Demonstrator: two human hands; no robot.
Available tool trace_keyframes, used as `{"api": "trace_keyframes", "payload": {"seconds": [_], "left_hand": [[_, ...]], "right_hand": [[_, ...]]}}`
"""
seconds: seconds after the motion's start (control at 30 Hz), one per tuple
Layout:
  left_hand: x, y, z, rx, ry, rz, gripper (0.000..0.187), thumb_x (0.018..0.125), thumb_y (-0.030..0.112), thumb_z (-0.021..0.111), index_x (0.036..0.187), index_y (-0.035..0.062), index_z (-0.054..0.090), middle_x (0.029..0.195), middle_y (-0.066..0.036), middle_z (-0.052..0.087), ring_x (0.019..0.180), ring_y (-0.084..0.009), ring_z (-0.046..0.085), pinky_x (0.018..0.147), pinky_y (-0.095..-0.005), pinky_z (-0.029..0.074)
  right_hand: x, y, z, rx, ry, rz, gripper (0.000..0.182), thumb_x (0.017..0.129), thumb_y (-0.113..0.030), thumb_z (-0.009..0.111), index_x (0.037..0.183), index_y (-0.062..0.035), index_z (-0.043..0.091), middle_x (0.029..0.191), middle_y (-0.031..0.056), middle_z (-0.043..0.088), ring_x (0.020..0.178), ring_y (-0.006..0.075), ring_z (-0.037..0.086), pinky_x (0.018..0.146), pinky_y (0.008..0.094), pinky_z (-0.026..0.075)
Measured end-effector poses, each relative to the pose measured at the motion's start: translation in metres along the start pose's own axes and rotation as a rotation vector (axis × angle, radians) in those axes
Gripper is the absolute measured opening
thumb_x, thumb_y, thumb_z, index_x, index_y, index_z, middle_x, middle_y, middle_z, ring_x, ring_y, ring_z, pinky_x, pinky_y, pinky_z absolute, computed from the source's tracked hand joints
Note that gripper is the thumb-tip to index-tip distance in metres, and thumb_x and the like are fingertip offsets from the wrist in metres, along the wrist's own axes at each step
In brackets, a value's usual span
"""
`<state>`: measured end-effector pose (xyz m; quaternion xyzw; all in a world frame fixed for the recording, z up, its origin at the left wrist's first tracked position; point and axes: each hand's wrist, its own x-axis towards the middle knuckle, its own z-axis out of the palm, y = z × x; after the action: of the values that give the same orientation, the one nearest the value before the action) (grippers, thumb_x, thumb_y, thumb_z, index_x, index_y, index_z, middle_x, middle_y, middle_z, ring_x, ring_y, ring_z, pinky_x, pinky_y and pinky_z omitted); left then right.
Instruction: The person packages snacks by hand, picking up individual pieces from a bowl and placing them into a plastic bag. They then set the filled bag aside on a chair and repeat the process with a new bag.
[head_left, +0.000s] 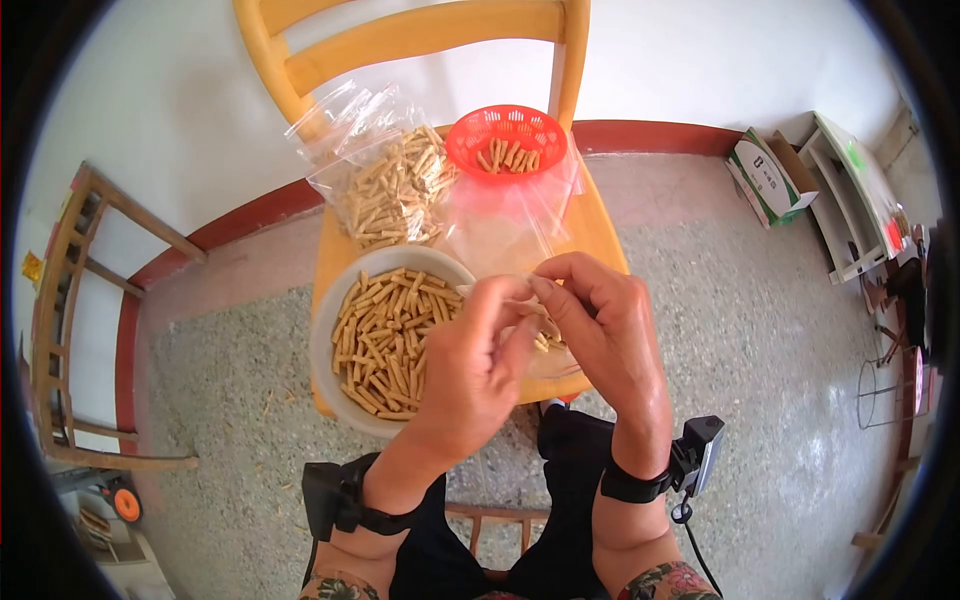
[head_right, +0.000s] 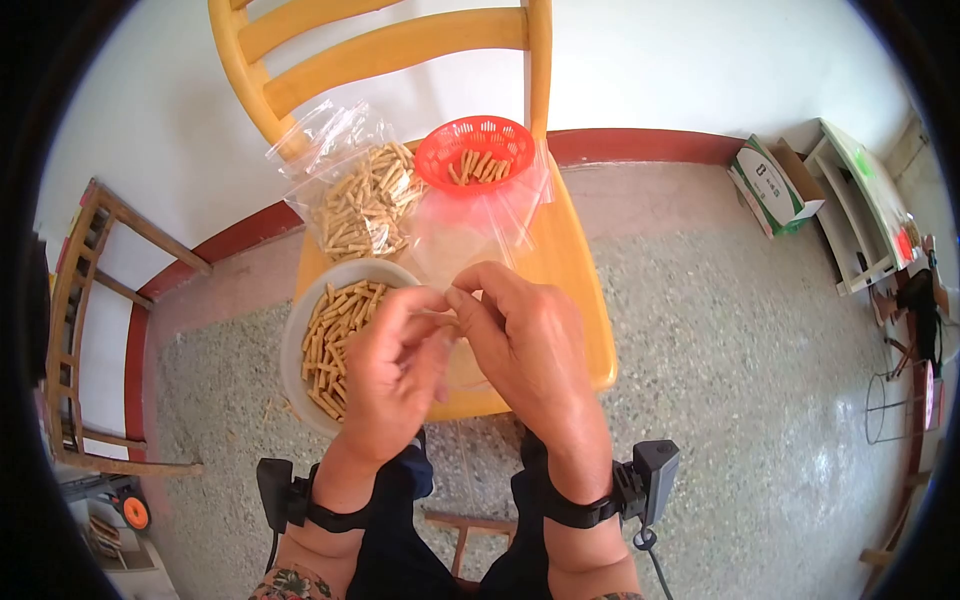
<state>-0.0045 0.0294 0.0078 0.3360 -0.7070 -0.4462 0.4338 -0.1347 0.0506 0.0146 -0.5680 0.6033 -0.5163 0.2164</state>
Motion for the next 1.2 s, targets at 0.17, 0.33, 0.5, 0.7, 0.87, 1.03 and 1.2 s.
{"api": "trace_keyframes", "payload": {"seconds": [0.17, 0.33, 0.5, 0.7, 0.87, 1.03, 1.2], "left_hand": [[0.003, -0.005, -0.012, 0.259, -0.033, 0.093, 0.013, 0.085, 0.002, 0.053, 0.098, -0.0016, 0.053, 0.076, -0.005, 0.061, 0.050, -0.0030, 0.048, 0.042, -0.0176, 0.037], [0.012, -0.003, -0.052, 0.212, 0.194, 0.054, 0.007, 0.085, 0.004, 0.055, 0.088, -0.0009, 0.058, 0.074, -0.003, 0.061, 0.051, -0.0025, 0.048, 0.045, -0.0169, 0.038], [0.019, -0.024, -0.082, 0.434, 0.073, -0.096, 0.004, 0.077, 0.002, 0.058, 0.081, 0.0015, 0.056, 0.064, -0.010, 0.054, 0.053, -0.0155, 0.052, 0.051, -0.0272, 0.041], [0.015, -0.046, -0.083, 0.746, -0.246, 0.007, 0.010, 0.073, 0.002, 0.056, 0.082, 0.0054, 0.059, 0.076, -0.013, 0.057, 0.076, -0.0336, 0.055, 0.066, -0.0404, 0.043], [0.014, -0.058, -0.079, 0.770, -0.310, 0.105, 0.025, 0.070, -0.003, 0.057, 0.093, 0.0088, 0.060, 0.081, -0.011, 0.056, 0.077, -0.0311, 0.056, 0.067, -0.0371, 0.043], [0.014, -0.062, -0.076, 0.878, -0.367, 0.072, 0.035, 0.071, -0.004, 0.055, 0.103, 0.0104, 0.056, 0.091, -0.011, 0.057, 0.082, -0.0328, 0.055, 0.071, -0.0400, 0.044], [0.017, -0.063, -0.078, 0.980, -0.263, -0.024, 0.039, 0.072, -0.001, 0.054, 0.110, 0.0053, 0.049, 0.090, -0.015, 0.058, 0.084, -0.0341, 0.056, 0.071, -0.0419, 0.044]], "right_hand": [[0.000, 0.004, -0.003, 0.053, 0.002, 0.032, 0.007, 0.079, -0.009, 0.059, 0.079, -0.0012, 0.058, 0.055, 0.0122, 0.052, 0.045, 0.0200, 0.051, 0.046, 0.0296, 0.037], [0.001, 0.005, -0.003, 0.078, -0.005, 0.069, 0.006, 0.079, -0.006, 0.059, 0.079, 0.0000, 0.057, 0.054, 0.0092, 0.050, 0.046, 0.0124, 0.046, 0.046, 0.0264, 0.036], [-0.002, 0.000, 0.014, 0.177, -0.130, -0.015, 0.006, 0.079, -0.005, 0.059, 0.081, 0.0002, 0.057, 0.057, 0.0091, 0.051, 0.050, 0.0117, 0.046, 0.048, 0.0260, 0.038], [0.000, -0.003, 0.022, 0.218, -0.132, 0.029, 0.005, 0.083, -0.004, 0.057, 0.081, 0.0009, 0.057, 0.059, -0.0019, 0.051, 0.054, 0.0021, 0.043, 0.049, 0.0189, 0.035], [0.004, -0.001, 0.003, 0.314, 0.000, 0.152, 0.008, 0.084, -0.005, 0.057, 0.081, 0.0017, 0.057, 0.060, -0.0071, 0.048, 0.055, -0.0009, 0.037, 0.048, 0.0165, 0.030], [0.005, 0.000, -0.004, 0.320, 0.021, 0.163, 0.007, 0.084, -0.005, 0.057, 0.081, 0.0017, 0.058, 0.063, -0.0063, 0.050, 0.058, -0.0010, 0.038, 0.049, 0.0156, 0.030], [0.004, -0.002, -0.003, 0.287, 0.042, 0.134, 0.008, 0.084, -0.005, 0.057, 0.081, 0.0018, 0.058, 0.063, -0.0059, 0.050, 0.058, -0.0003, 0.039, 0.051, 0.0161, 0.032]]}}
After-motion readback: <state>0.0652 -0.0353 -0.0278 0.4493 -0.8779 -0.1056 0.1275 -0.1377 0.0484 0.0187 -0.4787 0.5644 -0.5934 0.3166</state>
